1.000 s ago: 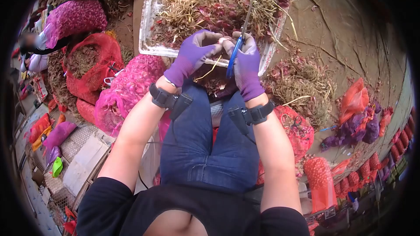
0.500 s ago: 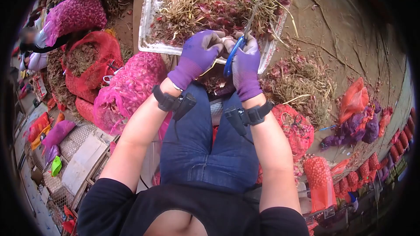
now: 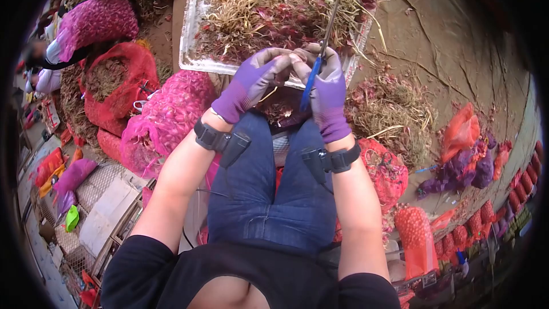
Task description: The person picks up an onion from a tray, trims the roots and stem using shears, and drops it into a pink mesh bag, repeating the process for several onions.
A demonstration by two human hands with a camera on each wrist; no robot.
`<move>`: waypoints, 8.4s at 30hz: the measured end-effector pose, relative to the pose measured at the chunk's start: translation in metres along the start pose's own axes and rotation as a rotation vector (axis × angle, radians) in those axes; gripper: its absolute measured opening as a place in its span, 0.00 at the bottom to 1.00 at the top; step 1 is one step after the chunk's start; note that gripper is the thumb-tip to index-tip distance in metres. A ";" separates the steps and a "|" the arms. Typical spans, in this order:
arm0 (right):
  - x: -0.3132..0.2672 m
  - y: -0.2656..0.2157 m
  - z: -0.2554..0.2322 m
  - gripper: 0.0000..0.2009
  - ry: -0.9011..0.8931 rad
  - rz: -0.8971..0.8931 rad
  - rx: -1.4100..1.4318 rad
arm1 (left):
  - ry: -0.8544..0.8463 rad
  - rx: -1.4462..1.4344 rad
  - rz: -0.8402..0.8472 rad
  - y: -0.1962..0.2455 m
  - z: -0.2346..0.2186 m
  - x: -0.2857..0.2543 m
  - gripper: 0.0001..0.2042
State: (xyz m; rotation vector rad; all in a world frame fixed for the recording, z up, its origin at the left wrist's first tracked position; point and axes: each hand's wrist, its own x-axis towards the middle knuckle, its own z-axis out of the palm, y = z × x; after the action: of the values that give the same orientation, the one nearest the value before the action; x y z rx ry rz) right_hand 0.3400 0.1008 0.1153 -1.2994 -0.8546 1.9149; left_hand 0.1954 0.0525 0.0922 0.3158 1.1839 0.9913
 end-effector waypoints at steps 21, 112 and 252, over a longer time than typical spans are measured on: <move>0.003 0.021 0.001 0.19 -0.005 0.065 -0.080 | -0.225 -0.339 -0.210 -0.017 -0.033 -0.002 0.19; 0.004 0.066 -0.005 0.18 0.213 0.257 0.380 | 0.015 -0.241 -0.228 -0.034 -0.054 0.005 0.13; -0.020 0.049 0.011 0.24 0.158 0.047 -0.180 | 0.051 0.440 0.192 -0.035 -0.020 -0.006 0.08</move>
State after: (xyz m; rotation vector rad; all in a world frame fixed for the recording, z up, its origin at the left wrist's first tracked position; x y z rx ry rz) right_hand 0.3272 0.0551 0.0894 -1.5675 -0.9391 1.7751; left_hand 0.1944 0.0228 0.0648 0.7677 1.4353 0.8996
